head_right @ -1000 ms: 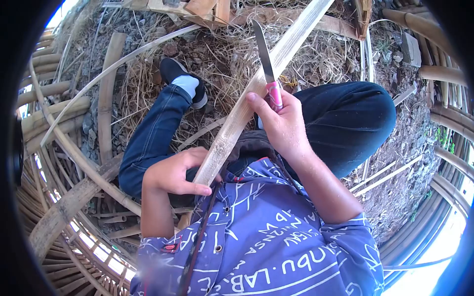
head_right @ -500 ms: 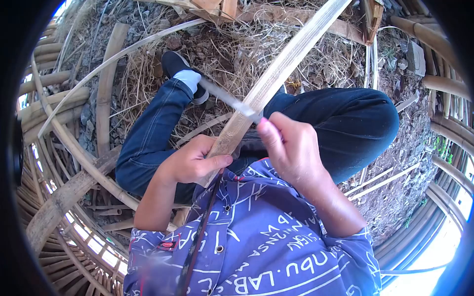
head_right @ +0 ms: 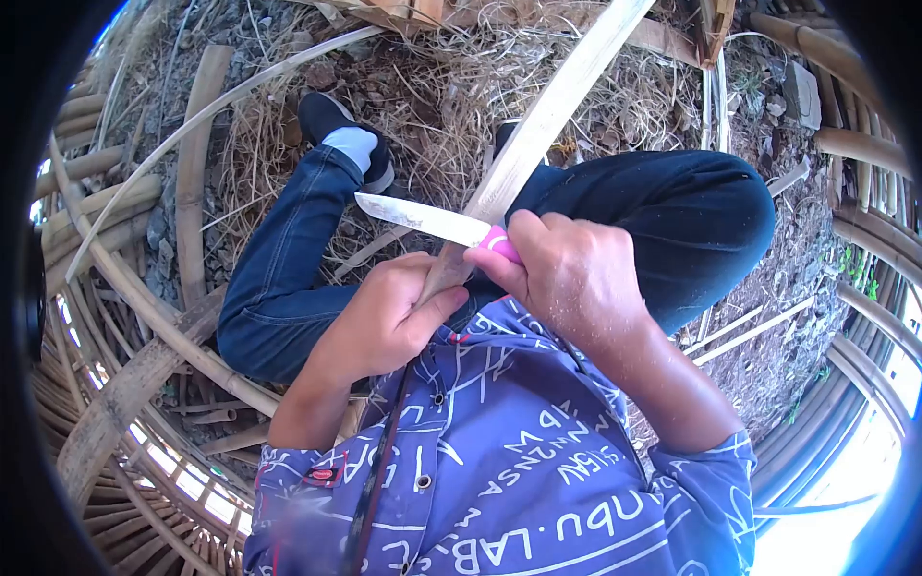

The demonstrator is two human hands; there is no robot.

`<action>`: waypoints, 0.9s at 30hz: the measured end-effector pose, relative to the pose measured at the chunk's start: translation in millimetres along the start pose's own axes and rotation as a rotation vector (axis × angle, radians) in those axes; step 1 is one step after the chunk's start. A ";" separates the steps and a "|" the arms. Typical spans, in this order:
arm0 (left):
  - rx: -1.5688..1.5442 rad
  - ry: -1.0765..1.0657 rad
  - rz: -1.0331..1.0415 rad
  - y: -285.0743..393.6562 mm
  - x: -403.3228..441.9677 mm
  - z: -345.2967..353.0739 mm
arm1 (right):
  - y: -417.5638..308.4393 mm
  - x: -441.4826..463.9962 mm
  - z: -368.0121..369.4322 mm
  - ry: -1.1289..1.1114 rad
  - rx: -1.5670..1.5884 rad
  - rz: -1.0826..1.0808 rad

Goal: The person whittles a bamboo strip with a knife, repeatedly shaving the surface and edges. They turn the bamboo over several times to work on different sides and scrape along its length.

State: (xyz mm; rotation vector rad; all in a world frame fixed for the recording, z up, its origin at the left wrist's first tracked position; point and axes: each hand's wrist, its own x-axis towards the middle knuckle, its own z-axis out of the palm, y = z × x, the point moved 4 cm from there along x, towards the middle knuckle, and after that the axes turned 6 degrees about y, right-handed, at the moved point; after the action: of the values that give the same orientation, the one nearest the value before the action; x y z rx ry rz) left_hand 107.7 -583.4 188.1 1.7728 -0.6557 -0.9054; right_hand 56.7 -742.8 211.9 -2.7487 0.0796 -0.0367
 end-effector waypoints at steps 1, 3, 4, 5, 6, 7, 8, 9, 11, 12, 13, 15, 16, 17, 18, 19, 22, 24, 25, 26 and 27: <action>-0.007 0.007 -0.031 0.2 -0.1 -0.6 | 0.9 1.2 -0.1 0.017 -0.014 -0.032; -0.015 -0.001 -0.030 -2.0 -0.9 -0.6 | 2.5 2.9 0.6 0.055 -0.030 -0.081; -0.021 -0.009 -0.031 -3.1 -1.7 -0.5 | 3.6 3.3 0.9 0.052 -0.030 -0.081; -0.023 -0.009 -0.034 -3.5 -2.1 -0.6 | 4.0 3.7 0.4 0.067 -0.037 -0.096; -0.021 -0.012 -0.055 -3.8 -2.8 -0.2 | 4.4 4.0 0.2 0.081 -0.043 -0.110; -0.018 -0.016 -0.076 -4.7 -3.7 0.0 | 4.9 5.4 -0.6 0.124 -0.022 -0.131; -0.017 -0.020 -0.079 -5.0 -7.3 0.8 | 14.9 10.9 -5.9 0.206 0.007 -0.085; -0.013 -0.059 -0.044 -3.3 -14.3 4.5 | 39.6 14.3 -11.9 0.288 0.179 0.169; -0.042 -0.075 -0.005 -4.4 -25.4 11.4 | 91.2 25.5 -32.5 0.245 -0.233 0.332; -0.041 -0.075 -0.001 -3.1 -24.5 8.2 | 101.2 26.6 -39.7 0.271 -0.177 0.257; -0.030 -0.067 -0.012 -2.0 -24.2 2.8 | 91.9 28.8 -44.6 0.243 -0.116 0.269; 0.037 -0.053 0.011 -4.4 -20.5 -3.1 | 54.1 30.1 -46.3 0.187 0.031 0.254; 0.035 -0.041 0.008 -4.3 -19.0 -4.8 | 32.3 26.7 -42.5 0.157 0.129 0.234; 0.089 -0.047 -0.001 -3.5 -18.2 -6.9 | 13.1 20.4 -34.4 0.096 0.160 0.180; 0.148 -0.058 -0.010 -2.8 -17.9 -9.4 | -2.5 13.5 -24.3 0.039 0.193 0.129; 0.155 -0.055 -0.014 -1.8 -17.7 -10.9 | -14.1 8.2 -17.0 0.008 0.182 0.105; 0.177 0.003 0.003 3.7 -14.3 -8.9 | -19.3 2.6 -4.3 -0.019 0.121 0.088; 0.306 0.025 -0.063 4.6 -13.3 -5.2 | -15.8 1.3 -2.4 -0.014 0.061 0.075; 0.306 0.016 -0.062 6.1 -13.1 -3.3 | -14.1 0.9 -1.8 -0.014 0.061 0.085; 0.333 0.046 -0.049 8.1 -12.1 -3.3 | -12.9 1.4 -2.1 -0.005 0.034 0.070; 0.360 0.079 -0.036 9.6 -10.9 -3.6 | -11.5 2.4 -2.5 0.003 0.005 0.053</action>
State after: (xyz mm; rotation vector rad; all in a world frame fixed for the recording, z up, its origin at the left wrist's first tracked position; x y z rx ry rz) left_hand 104.2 -576.5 200.9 2.1339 -0.7729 -0.7708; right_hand 59.6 -733.2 218.7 -2.7399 0.1533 -0.0264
